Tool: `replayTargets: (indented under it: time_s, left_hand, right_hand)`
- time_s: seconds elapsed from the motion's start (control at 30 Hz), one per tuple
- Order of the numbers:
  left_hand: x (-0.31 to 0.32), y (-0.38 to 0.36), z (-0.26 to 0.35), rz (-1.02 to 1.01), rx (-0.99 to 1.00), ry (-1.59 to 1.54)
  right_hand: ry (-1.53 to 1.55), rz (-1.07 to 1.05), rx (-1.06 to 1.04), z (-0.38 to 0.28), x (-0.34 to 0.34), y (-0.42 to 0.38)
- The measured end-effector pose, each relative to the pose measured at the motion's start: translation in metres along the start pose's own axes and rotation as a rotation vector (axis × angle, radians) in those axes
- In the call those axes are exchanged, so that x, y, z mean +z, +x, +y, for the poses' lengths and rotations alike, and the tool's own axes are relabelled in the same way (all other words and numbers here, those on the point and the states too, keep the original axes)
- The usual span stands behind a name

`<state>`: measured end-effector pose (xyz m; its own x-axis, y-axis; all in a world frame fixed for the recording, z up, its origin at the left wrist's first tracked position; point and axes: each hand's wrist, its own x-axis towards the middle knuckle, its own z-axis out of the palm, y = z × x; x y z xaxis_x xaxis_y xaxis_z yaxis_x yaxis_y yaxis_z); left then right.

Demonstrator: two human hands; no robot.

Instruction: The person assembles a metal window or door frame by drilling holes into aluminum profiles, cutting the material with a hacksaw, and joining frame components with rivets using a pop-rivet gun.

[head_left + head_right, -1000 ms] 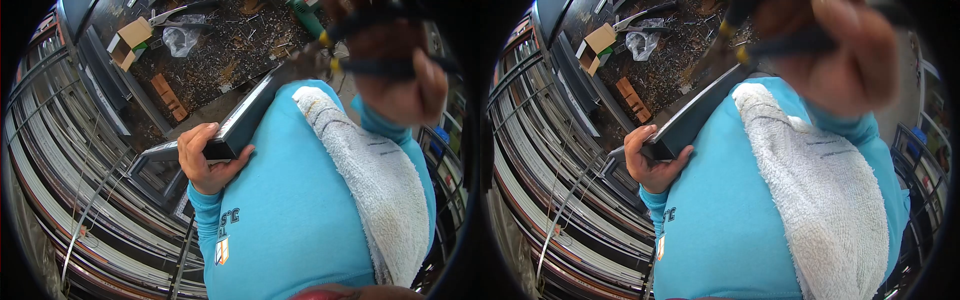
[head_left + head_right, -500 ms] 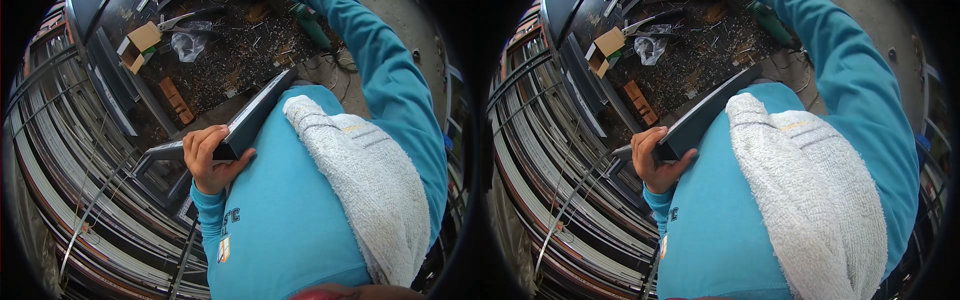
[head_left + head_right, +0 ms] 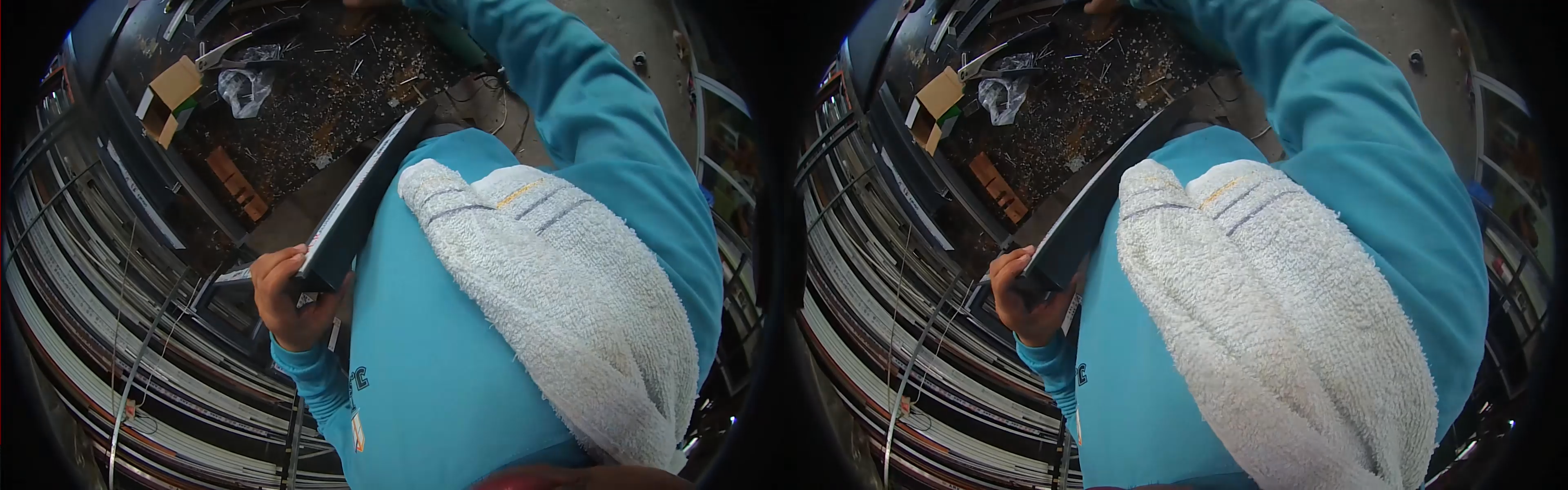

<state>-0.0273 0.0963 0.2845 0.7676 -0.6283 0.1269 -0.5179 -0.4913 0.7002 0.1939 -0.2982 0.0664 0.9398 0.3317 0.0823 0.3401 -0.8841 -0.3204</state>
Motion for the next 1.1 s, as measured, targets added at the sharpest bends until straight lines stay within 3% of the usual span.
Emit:
replayTargets:
  time_s: [0.07, 0.13, 0.2, 0.27, 0.37, 0.4, 0.47, 0.67, 0.8, 0.9, 1.0, 1.1]
  left_hand:
    - [0.002, -0.011, -0.004, 0.041, -0.021, -0.027]
    - [0.004, -0.019, -0.002, 0.065, -0.009, -0.029]
    - [0.004, -0.035, -0.005, 0.104, -0.012, -0.056]
    - [0.004, -0.047, -0.005, 0.114, -0.009, -0.032]
    - [0.004, -0.078, -0.004, 0.173, -0.027, -0.131]
    - [0.004, -0.092, -0.005, 0.203, -0.037, -0.189]
    - [-0.003, -0.117, -0.003, 0.250, -0.028, -0.276]
    - [-0.033, -0.174, 0.019, 0.267, -0.021, -0.376]
    - [-0.041, -0.198, 0.032, 0.278, -0.138, -0.362]
    - [-0.039, -0.207, 0.032, 0.335, -0.117, -0.355]
    - [-0.043, -0.211, 0.040, 0.345, -0.134, -0.431]
    - [-0.052, -0.207, 0.047, 0.299, -0.152, -0.464]
  right_hand:
    - [0.294, -0.049, -0.237, -0.033, -0.016, -0.023]
    - [0.769, -0.237, -0.161, -0.099, -0.031, -0.069]
    - [0.921, -0.596, -0.249, -0.145, -0.029, -0.106]
    - [0.911, -0.437, -0.452, -0.185, -0.006, -0.141]
    - [1.000, -0.441, -0.411, -0.232, -0.003, -0.156]
    - [0.968, -0.349, -0.424, -0.241, -0.005, -0.161]
    - [1.005, -0.431, -0.402, -0.264, -0.011, -0.170]
    - [1.042, -0.315, -0.503, -0.317, -0.021, -0.190]
    - [0.967, -0.410, -0.461, -0.342, -0.037, -0.197]
    - [0.965, -0.432, -0.437, -0.352, -0.044, -0.201]
    - [0.947, -0.342, -0.407, -0.359, -0.045, -0.210]
    - [0.921, -0.484, -0.236, -0.366, -0.058, -0.214]
